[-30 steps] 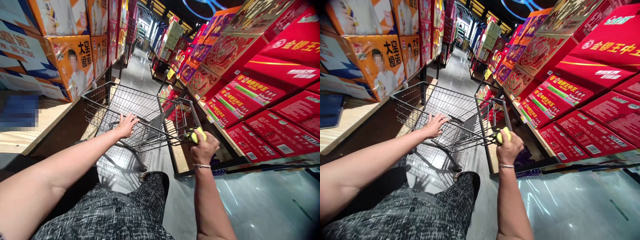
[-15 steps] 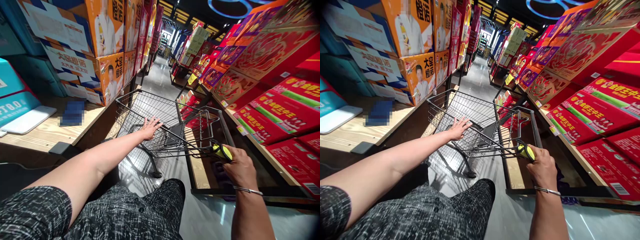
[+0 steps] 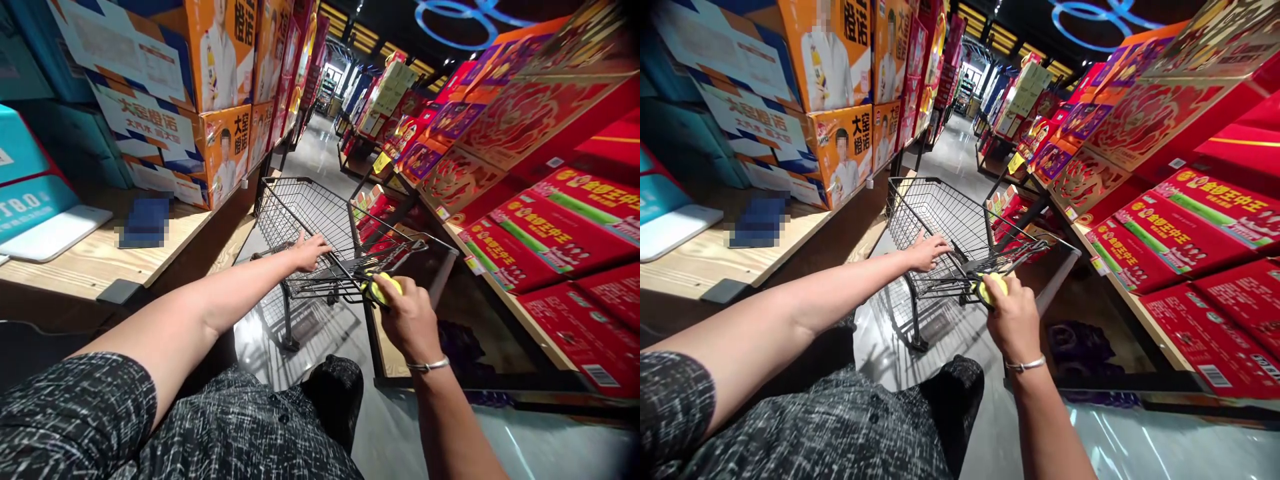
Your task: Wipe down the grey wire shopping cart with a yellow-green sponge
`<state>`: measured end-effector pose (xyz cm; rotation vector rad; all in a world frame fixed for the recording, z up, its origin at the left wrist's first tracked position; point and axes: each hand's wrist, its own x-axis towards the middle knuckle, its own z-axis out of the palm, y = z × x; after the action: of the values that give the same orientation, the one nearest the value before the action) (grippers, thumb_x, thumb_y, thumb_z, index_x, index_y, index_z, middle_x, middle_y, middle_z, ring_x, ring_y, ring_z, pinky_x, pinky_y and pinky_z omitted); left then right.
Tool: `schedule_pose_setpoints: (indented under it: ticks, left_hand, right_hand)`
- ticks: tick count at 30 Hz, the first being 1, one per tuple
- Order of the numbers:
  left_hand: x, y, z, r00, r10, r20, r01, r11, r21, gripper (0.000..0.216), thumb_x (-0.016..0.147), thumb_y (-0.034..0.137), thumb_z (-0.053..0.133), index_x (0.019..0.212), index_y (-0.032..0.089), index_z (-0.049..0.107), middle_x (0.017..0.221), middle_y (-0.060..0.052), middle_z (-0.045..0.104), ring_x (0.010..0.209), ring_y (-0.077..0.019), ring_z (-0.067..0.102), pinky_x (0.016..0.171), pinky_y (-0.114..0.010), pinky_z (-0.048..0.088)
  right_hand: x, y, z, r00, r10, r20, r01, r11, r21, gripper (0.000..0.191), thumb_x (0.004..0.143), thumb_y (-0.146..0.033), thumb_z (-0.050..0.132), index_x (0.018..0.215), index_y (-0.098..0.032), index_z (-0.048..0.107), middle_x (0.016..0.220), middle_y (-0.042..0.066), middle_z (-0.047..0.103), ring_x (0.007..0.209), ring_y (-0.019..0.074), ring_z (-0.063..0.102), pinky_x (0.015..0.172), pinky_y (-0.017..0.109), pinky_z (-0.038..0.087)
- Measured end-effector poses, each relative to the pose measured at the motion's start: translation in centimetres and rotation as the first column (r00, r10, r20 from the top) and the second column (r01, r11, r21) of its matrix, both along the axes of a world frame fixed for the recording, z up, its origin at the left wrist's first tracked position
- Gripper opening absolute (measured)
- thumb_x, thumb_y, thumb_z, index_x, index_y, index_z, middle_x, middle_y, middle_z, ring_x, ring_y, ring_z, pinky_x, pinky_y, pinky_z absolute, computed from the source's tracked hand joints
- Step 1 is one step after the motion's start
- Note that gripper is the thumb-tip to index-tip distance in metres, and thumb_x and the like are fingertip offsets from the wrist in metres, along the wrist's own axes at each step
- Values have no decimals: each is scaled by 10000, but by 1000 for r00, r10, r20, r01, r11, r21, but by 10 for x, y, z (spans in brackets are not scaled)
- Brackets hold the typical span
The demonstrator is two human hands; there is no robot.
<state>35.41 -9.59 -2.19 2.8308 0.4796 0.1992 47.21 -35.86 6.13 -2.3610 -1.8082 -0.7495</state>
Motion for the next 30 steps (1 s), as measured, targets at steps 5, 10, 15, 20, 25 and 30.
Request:
schedule_pose_setpoints:
  ticks: [5, 10, 15, 20, 25, 30]
  left_hand:
    - [-5, -16, -6, 990, -110, 86, 112, 993, -19, 705, 790, 205, 620, 1467, 263, 433, 1544, -100, 374, 1499, -303, 180, 1182, -569, 237]
    - [-16, 11, -10, 994, -18, 109, 27, 996, -82, 785, 808, 433, 654, 1504, 210, 367, 1599, -105, 290, 1502, -306, 185, 1199, -473, 263]
    - [-22, 34, -12, 990, -56, 126, 67, 994, -82, 659, 867, 470, 585, 1455, 211, 437, 1600, -87, 295, 1510, -279, 173, 1219, -446, 226]
    - [-24, 37, -25, 972, -32, 231, 61, 991, -119, 594, 868, 415, 613, 1405, 197, 485, 1589, -97, 309, 1517, -278, 153, 1232, -416, 210]
    - [-31, 33, -32, 963, -38, 266, 79, 986, -146, 567, 885, 411, 628, 1388, 185, 496, 1588, -113, 303, 1521, -282, 131, 1238, -427, 185]
    - [-36, 29, -38, 949, -31, 313, 80, 986, -145, 560, 869, 416, 662, 1363, 193, 521, 1580, -111, 321, 1516, -294, 151, 1229, -446, 218]
  right_hand:
    - [-23, 63, 24, 982, 164, -95, -184, 947, -263, 609, 750, -57, 598, 1270, -371, 636, 1149, 83, 559, 870, 225, 456, 747, 331, 386]
    - [-34, 113, 42, 940, 181, -288, -277, 899, -339, 433, 836, -136, 592, 1224, -314, 665, 1083, 58, 566, 864, 187, 497, 816, 306, 402]
    - [-50, 74, 47, 876, 331, -350, -417, 885, -208, 509, 800, -59, 602, 1240, -309, 655, 1217, 59, 552, 985, 200, 503, 881, 326, 423]
    - [-26, 57, 47, 796, 394, -460, -497, 858, -125, 534, 811, -49, 580, 1275, -308, 636, 1232, 50, 567, 1088, 200, 529, 943, 352, 451]
    - [39, 103, 63, 982, 86, -167, -94, 995, -39, 511, 791, -54, 595, 1243, -277, 680, 1271, 87, 576, 1044, 228, 533, 919, 351, 451]
    - [58, 155, 67, 939, -270, -212, 115, 829, -547, 416, 785, -159, 659, 1199, -203, 674, 1030, 53, 693, 851, 160, 594, 757, 231, 442]
